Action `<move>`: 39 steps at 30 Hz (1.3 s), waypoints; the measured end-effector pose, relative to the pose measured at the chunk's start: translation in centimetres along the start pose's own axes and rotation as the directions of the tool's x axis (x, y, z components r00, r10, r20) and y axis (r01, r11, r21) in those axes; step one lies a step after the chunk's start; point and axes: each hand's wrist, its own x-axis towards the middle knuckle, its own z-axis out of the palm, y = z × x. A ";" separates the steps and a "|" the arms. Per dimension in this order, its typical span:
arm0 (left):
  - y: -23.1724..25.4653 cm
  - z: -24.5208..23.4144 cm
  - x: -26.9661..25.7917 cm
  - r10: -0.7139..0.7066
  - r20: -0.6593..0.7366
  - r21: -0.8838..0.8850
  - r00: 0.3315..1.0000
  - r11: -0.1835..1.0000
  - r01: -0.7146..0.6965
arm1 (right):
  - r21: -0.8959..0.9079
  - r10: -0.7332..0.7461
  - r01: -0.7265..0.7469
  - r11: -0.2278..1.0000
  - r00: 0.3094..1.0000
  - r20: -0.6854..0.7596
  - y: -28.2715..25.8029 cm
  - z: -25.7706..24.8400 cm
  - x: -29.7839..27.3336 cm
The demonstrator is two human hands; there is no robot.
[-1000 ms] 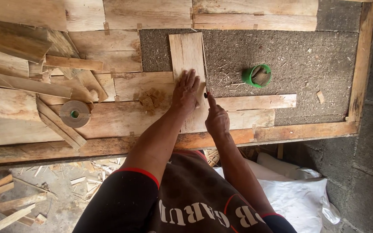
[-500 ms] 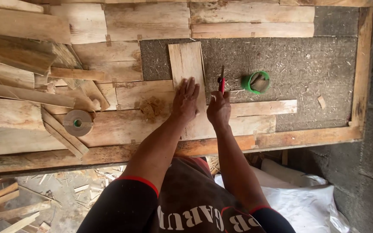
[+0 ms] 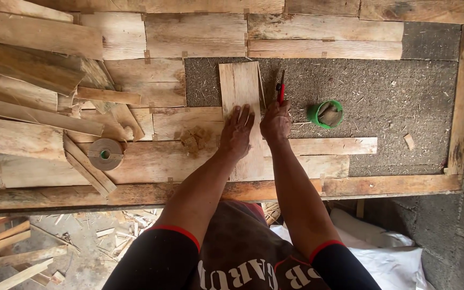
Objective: Fitting and adjusting small wood strips into a patterned surface using a utility knife.
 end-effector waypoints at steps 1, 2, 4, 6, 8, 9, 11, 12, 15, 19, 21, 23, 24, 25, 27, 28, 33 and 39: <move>-0.1 0.4 0.1 -0.002 0.000 -0.001 1.000 1.000 0.002 | -0.001 -0.002 0.002 1.000 1.000 0.001 0.1 -0.2 -0.4; -0.2 0.8 0.2 0.001 -0.019 -0.012 1.000 1.000 -0.002 | 0.159 0.118 -0.126 0.979 0.991 0.061 0.2 -0.4 -0.8; -0.4 1.4 0.6 0.006 -0.043 -0.021 0.999 1.000 -0.007 | 0.307 0.223 -0.254 0.917 0.966 0.133 0.5 -0.8 -2.0; -0.6 2.3 0.7 0.016 -0.063 0.018 0.998 1.000 -0.015 | 0.073 0.007 -0.006 0.997 1.000 -0.022 1.0 -0.9 -4.4; -0.3 1.2 0.3 0.007 -0.031 0.018 0.999 1.000 -0.006 | 0.068 0.015 -0.013 0.998 1.000 -0.022 2.1 -0.3 -6.6; -0.2 0.6 0.3 -0.003 -0.003 0.021 1.000 1.000 0.003 | 0.065 0.019 -0.018 0.998 0.999 -0.027 2.7 0.0 -7.7; 0.2 0.1 -0.2 -0.014 0.001 0.005 1.000 1.000 0.014 | 0.046 -0.005 0.009 0.999 0.997 -0.076 4.6 1.1 -9.3; 0.2 -0.3 -0.3 -0.032 0.003 -0.009 0.999 0.999 0.032 | 0.028 -0.037 0.041 0.999 0.992 -0.124 5.3 1.7 -9.9; 0.3 -0.4 -0.3 -0.028 -0.006 -0.016 1.000 0.999 0.027 | 0.137 -0.012 0.036 0.990 0.986 -0.169 5.4 1.1 -10.0; -0.4 3.1 1.1 -0.017 -0.081 0.045 0.997 0.999 0.021 | 0.108 -0.074 0.104 0.989 0.967 -0.244 3.7 0.6 -5.9; -0.3 3.0 1.0 -0.006 -0.112 0.104 0.994 0.994 0.018 | 0.177 -0.089 0.132 0.975 0.968 -0.233 2.4 0.1 -3.0; 0.1 1.6 0.5 -0.012 -0.085 0.070 0.996 0.997 0.018 | 0.158 -0.132 0.180 0.971 0.953 -0.273 1.4 0.1 -0.8; 0.3 1.0 0.3 -0.012 -0.057 0.034 0.998 0.999 0.014 | 0.134 -0.172 0.222 0.966 0.935 -0.311 0.8 0.0 0.3; 0.3 0.7 0.1 -0.017 -0.058 0.035 0.998 0.999 0.019 | 0.136 -0.175 0.226 0.965 0.934 -0.311 0.2 -0.5 0.8; 0.3 0.3 -0.1 -0.005 -0.061 0.012 0.998 1.000 0.006 | 0.193 -0.125 0.165 0.967 0.972 -0.201 -1.0 -1.7 1.6; 0.2 0.5 -0.1 -0.007 -0.064 0.012 0.998 1.000 0.008 | 0.193 -0.129 0.168 0.967 0.971 -0.202 -1.0 -1.5 2.0; 0.2 0.5 -0.5 0.011 -0.109 0.006 0.994 1.000 -0.010 | 0.079 -0.070 0.076 0.994 0.995 -0.076 -1.0 -1.2 2.8; 0.3 0.3 0.3 -0.027 -0.029 -0.008 0.999 1.000 0.027 | 0.092 0.138 -0.135 0.987 0.990 -0.022 0.0 0.9 5.8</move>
